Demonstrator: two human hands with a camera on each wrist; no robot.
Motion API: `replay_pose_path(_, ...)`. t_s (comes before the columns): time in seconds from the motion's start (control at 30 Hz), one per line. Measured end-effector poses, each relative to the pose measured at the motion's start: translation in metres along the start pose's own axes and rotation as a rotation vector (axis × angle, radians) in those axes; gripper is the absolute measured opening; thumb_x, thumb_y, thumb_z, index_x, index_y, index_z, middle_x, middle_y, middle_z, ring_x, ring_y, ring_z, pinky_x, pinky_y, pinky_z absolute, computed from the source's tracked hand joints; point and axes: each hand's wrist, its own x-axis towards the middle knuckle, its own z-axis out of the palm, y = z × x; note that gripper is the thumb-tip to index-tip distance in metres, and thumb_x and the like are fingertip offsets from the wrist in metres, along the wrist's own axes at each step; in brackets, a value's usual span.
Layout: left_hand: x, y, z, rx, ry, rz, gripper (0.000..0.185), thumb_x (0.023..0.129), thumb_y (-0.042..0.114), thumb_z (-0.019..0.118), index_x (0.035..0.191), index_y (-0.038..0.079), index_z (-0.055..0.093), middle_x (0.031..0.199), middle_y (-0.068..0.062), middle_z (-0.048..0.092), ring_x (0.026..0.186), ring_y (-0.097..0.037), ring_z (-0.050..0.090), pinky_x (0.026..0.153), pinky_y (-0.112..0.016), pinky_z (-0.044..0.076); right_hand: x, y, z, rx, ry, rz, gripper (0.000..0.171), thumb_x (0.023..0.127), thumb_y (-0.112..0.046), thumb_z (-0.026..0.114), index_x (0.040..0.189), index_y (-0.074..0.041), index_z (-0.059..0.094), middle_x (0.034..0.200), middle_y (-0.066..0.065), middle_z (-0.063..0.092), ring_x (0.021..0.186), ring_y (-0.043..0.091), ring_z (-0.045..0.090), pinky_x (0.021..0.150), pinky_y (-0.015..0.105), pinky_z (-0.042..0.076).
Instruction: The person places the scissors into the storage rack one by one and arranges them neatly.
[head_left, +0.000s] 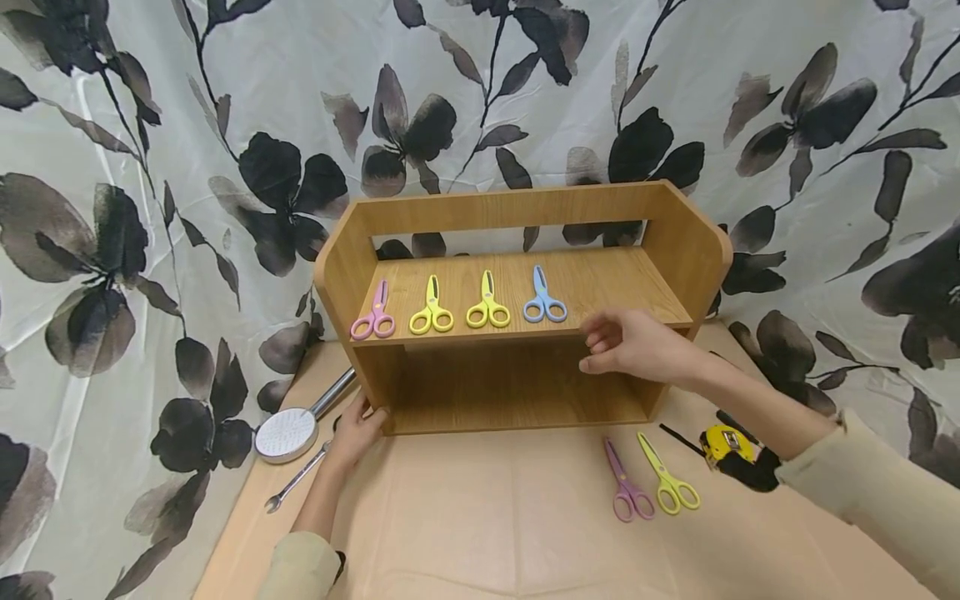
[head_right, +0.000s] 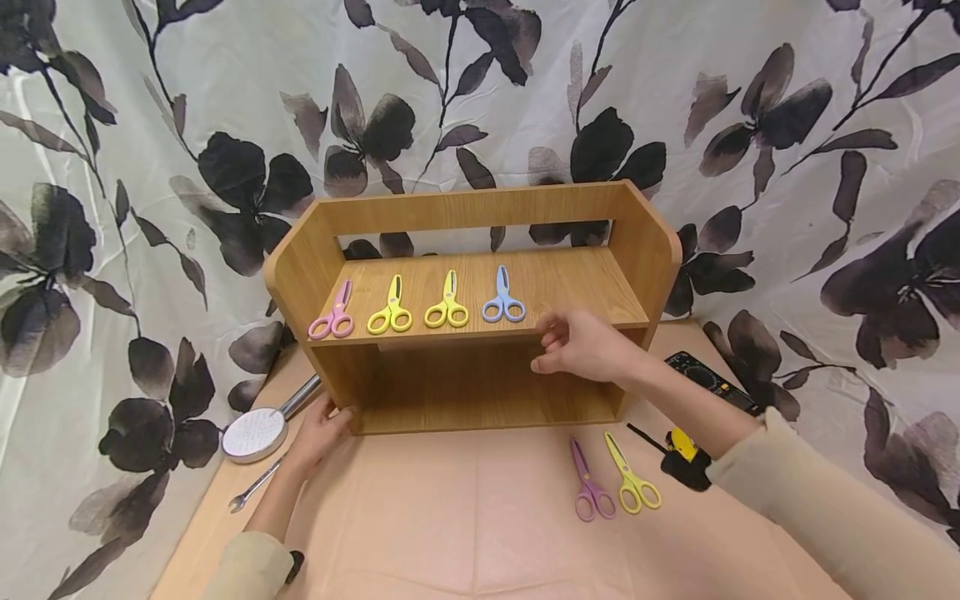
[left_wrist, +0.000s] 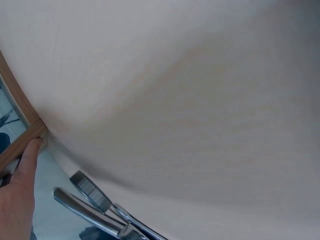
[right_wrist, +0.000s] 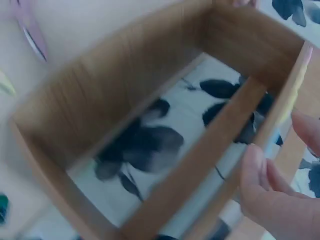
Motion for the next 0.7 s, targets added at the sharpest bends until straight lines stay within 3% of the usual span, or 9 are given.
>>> replay_pose_path(0.13,0.001,0.001,-0.001,-0.001,0.011,0.002,0.064,0.104,0.009,0.055,0.164,0.014,0.031,0.160,-0.027,0.042,0.134,-0.042,0.053,0.097,-0.043,0.057,-0.023,0.041,0.023,0.114,0.022,-0.012,0.057,0.090,-0.022,0.082,0.136,0.001,0.057,0.126,0.016,0.065,0.113,0.026,0.064,0.088,0.018,0.055)
replay_pose_path(0.37,0.001,0.003,0.001,-0.002,0.006,0.011,0.063,0.104,0.007,0.054,0.163,0.010,0.031,0.160,-0.029,0.041,0.139,-0.046,0.050,0.104,-0.049,0.054,-0.054,0.119,0.070,0.322,0.069,0.101,0.067,0.092,-0.027,0.080,0.145,0.000,0.051,0.142,0.020,0.060,0.128,0.035,0.061,0.096,0.021,0.057)
replay_pose_path(0.47,0.001,0.003,0.002,0.003,0.017,0.010,0.062,0.104,0.007,0.055,0.162,0.010,0.033,0.159,-0.028,0.043,0.141,-0.044,0.048,0.106,-0.051,0.053,-0.065,0.146,0.088,0.367,0.076,0.130,0.070,0.092,-0.027,0.080,0.147,0.001,0.048,0.145,0.022,0.058,0.133,0.040,0.058,0.098,0.020,0.056)
replay_pose_path(0.7,0.002,0.000,0.003,-0.005,0.021,0.007,0.060,0.104,0.006,0.054,0.161,0.010,0.035,0.157,-0.028,0.045,0.143,-0.043,0.045,0.109,-0.054,0.050,-0.079,0.190,0.119,0.404,0.094,0.225,0.072,0.090,-0.020,0.082,0.149,0.004,0.047,0.141,0.023,0.060,0.130,0.035,0.061,0.097,0.018,0.055)
